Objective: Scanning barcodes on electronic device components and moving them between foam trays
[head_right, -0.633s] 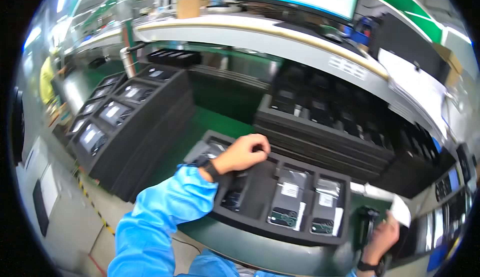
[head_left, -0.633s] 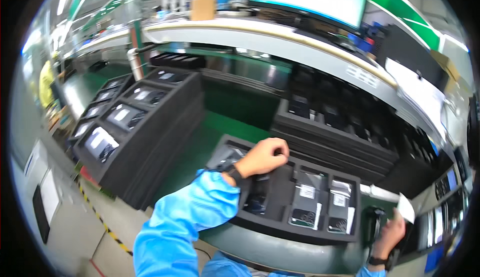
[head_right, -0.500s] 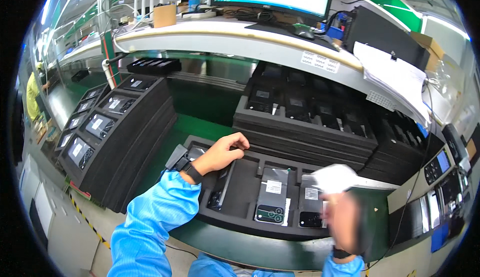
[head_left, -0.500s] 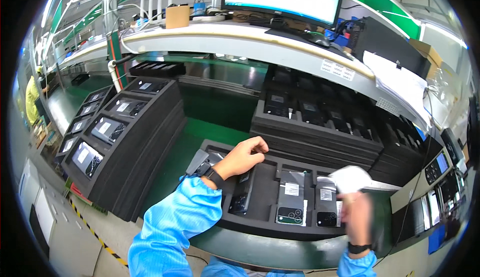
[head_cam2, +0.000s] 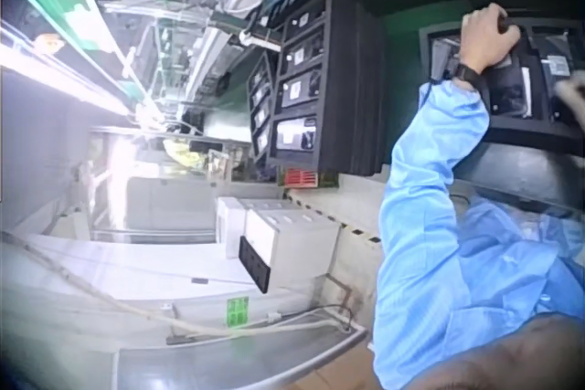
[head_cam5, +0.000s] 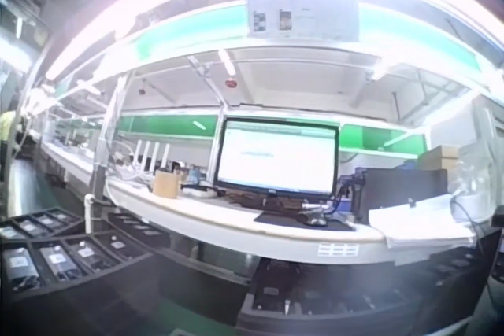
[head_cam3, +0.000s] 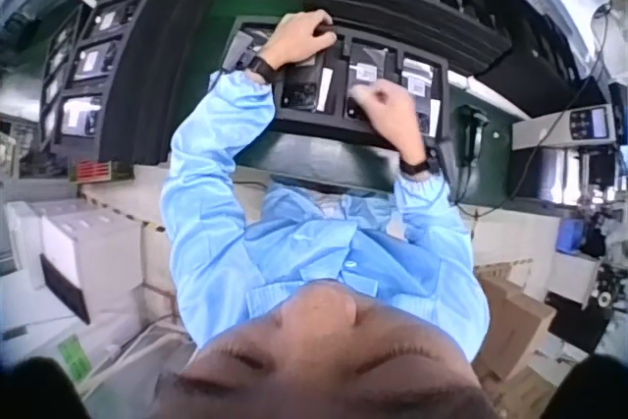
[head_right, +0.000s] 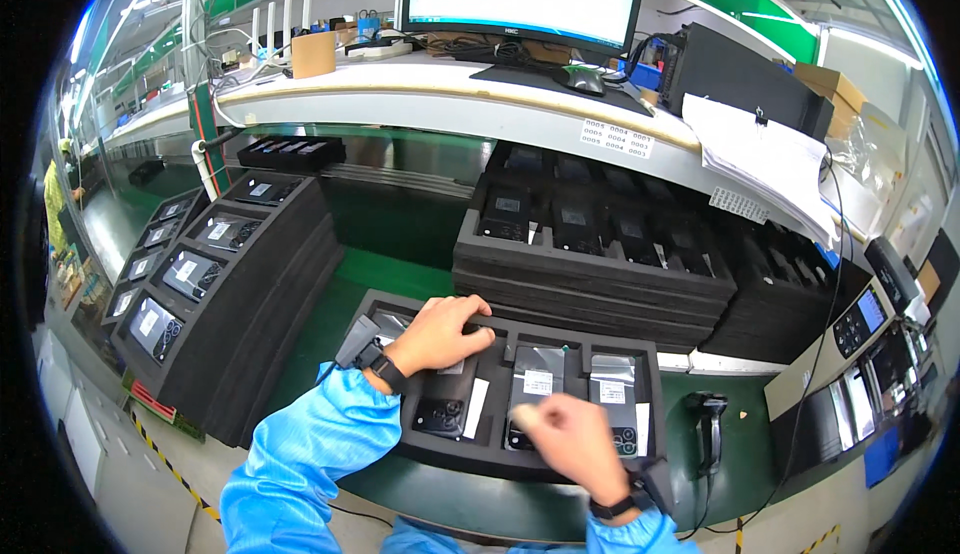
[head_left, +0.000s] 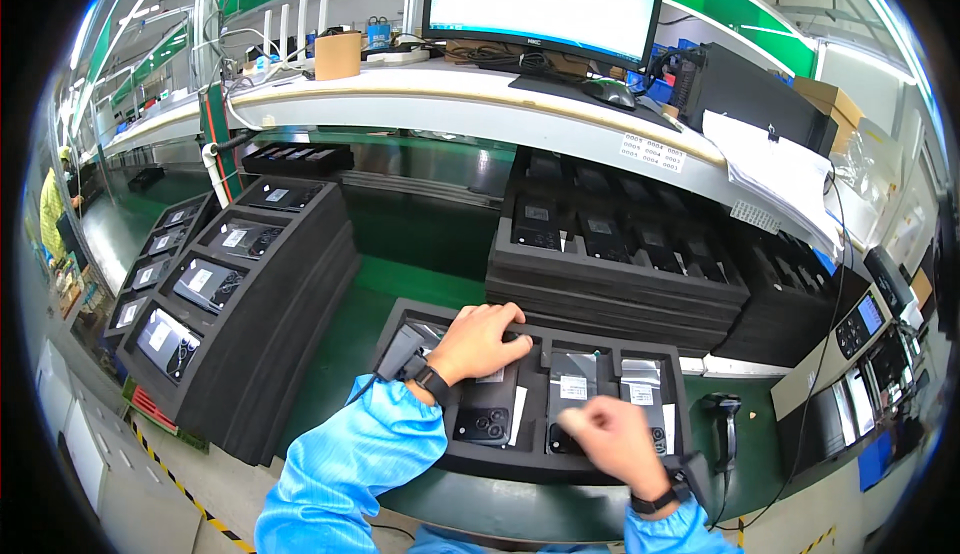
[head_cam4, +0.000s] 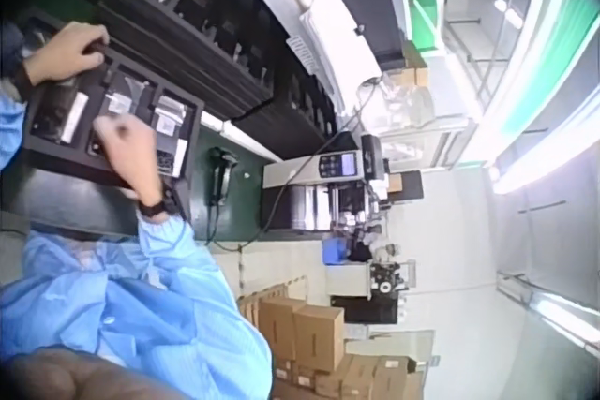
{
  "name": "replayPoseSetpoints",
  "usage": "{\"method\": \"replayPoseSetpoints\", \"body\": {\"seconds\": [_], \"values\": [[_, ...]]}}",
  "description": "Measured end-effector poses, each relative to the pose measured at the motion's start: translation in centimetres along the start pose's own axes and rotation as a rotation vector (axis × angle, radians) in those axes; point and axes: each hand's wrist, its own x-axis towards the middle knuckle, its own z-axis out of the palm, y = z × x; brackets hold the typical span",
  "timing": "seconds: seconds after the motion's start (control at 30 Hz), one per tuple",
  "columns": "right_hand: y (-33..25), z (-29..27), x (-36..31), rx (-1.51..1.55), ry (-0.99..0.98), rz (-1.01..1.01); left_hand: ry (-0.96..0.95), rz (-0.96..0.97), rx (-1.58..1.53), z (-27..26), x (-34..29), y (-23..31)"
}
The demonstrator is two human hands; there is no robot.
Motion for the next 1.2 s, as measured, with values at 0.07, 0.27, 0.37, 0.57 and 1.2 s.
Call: {"method": "replayPoseSetpoints", "body": {"seconds": [0.07,0.27,0.37,0.57,1.2], "values": [[3.0,-3.1,-1.1,-0.007,0.406,0.053,-0.021,0.020,0.184,0.6,-0.3,0.5],[13.7,-12.4,-7.5,-0.789,0.994,0.267,-0.074,0.004,0.265,0.9,-0.3,0.5],[18.0,-14.8,-9.7,-0.821,0.931,0.416,-0.059,-0.011,0.181,0.4,-0.2,0.5],[16.4,-15.9,-7.5,-0.335,0.888,0.311,0.143,-0.071,0.116,-4.6,-1.3,-1.8],[-8.0,12.0,3.2,0.981,-0.496,0.493,0.311,-0.321,-0.598,-5.9,-6.0,-6.9]]}}
